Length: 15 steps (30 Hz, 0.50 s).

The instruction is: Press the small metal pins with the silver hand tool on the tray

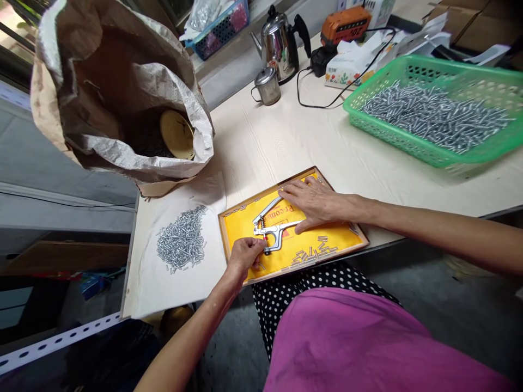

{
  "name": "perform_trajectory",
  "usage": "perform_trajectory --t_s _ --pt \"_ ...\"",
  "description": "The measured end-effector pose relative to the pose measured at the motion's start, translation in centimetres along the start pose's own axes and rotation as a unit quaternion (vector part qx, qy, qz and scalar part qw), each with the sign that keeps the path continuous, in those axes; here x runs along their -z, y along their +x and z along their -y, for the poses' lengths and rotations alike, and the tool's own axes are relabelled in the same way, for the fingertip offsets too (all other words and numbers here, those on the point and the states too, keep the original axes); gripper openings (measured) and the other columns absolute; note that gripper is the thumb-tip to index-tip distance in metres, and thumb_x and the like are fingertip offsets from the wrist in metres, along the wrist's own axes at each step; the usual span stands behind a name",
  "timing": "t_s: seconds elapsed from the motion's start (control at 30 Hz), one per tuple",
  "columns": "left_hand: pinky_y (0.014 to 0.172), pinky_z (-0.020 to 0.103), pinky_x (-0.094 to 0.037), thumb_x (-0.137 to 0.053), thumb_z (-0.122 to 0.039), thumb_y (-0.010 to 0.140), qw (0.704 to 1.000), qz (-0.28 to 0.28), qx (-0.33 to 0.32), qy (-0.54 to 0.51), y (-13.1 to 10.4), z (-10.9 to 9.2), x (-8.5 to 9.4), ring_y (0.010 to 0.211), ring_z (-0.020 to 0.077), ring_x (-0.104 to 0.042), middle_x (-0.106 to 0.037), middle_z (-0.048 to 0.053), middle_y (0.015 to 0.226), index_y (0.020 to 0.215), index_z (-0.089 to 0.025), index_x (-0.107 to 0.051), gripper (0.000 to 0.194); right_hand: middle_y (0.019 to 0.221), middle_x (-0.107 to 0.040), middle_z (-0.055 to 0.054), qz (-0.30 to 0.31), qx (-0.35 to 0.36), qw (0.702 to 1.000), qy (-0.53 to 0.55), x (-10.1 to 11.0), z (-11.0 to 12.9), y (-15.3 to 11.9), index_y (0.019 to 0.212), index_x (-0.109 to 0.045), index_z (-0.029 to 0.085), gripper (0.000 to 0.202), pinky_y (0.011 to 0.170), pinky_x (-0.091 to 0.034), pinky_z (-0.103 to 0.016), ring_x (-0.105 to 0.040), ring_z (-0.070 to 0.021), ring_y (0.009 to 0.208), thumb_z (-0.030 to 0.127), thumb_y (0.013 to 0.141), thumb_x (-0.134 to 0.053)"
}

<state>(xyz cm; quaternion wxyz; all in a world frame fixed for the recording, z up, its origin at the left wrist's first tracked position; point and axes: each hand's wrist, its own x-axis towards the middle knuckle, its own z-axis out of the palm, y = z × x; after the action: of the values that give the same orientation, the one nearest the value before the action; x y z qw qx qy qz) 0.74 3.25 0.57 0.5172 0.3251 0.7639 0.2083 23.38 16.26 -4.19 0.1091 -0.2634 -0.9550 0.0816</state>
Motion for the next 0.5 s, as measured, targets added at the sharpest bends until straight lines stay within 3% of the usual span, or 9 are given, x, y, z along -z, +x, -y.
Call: perform_trajectory --t_s 0.23,0.3,0.4,0.43,0.5 --pt "0.039 0.020 -0.029 -0.077 -0.052 0.073 0.999 0.000 -0.003 0.035 0.2 0.8 0.4 0.034 0.0072 -0.038 -0.045 -0.007 0.041 0.063 -0.016 -0.061 0.041 0.121 -0.061 -0.016 0.012 -0.013 1.000 -0.006 0.7 0.5 -0.1 0.121 -0.059 0.014 0.071 0.086 -0.036 -0.044 -0.049 -0.0337 0.108 0.065 0.074 -0.074" --pt "0.044 0.022 -0.035 -0.073 -0.051 0.079 0.993 -0.041 -0.050 0.103 -0.2 1.1 0.3 0.041 0.0103 -0.047 -0.051 -0.003 0.048 0.062 -0.016 -0.061 0.040 0.114 -0.063 -0.014 0.020 -0.012 1.000 -0.003 1.0 0.8 -0.2 0.113 -0.061 0.015 0.059 0.083 -0.034 -0.041 -0.050 -0.0315 0.104 0.061 0.078 -0.074" --pt "0.067 0.030 -0.052 -0.068 -0.041 0.087 0.932 -0.147 -0.219 0.248 -0.7 0.8 -0.6 0.077 0.0203 -0.066 -0.069 0.007 0.083 0.083 -0.016 -0.069 0.025 0.105 -0.064 -0.011 0.022 -0.004 1.000 0.007 1.3 1.3 -0.4 0.103 -0.063 0.016 0.040 0.080 -0.032 -0.038 -0.050 -0.0277 0.097 0.051 0.086 -0.071" --pt "0.078 0.035 -0.054 -0.068 -0.039 0.088 0.900 -0.163 -0.280 0.292 -0.6 0.4 -1.0 0.093 0.0240 -0.066 -0.070 0.010 0.100 0.098 -0.017 -0.070 0.024 0.103 -0.064 -0.011 0.020 -0.004 1.000 0.007 1.3 1.5 -0.5 0.101 -0.063 0.016 0.036 0.080 -0.032 -0.038 -0.050 -0.0269 0.096 0.048 0.088 -0.070" --pt "0.097 0.045 -0.051 -0.067 -0.037 0.090 0.838 -0.148 -0.381 0.361 0.0 -0.7 -2.0 0.118 0.0303 -0.058 -0.064 0.014 0.128 0.123 -0.017 -0.062 0.039 0.102 -0.063 -0.011 0.020 -0.010 1.000 0.004 1.3 1.7 -0.6 0.100 -0.064 0.015 0.035 0.081 -0.033 -0.037 -0.051 -0.0267 0.096 0.047 0.088 -0.071"
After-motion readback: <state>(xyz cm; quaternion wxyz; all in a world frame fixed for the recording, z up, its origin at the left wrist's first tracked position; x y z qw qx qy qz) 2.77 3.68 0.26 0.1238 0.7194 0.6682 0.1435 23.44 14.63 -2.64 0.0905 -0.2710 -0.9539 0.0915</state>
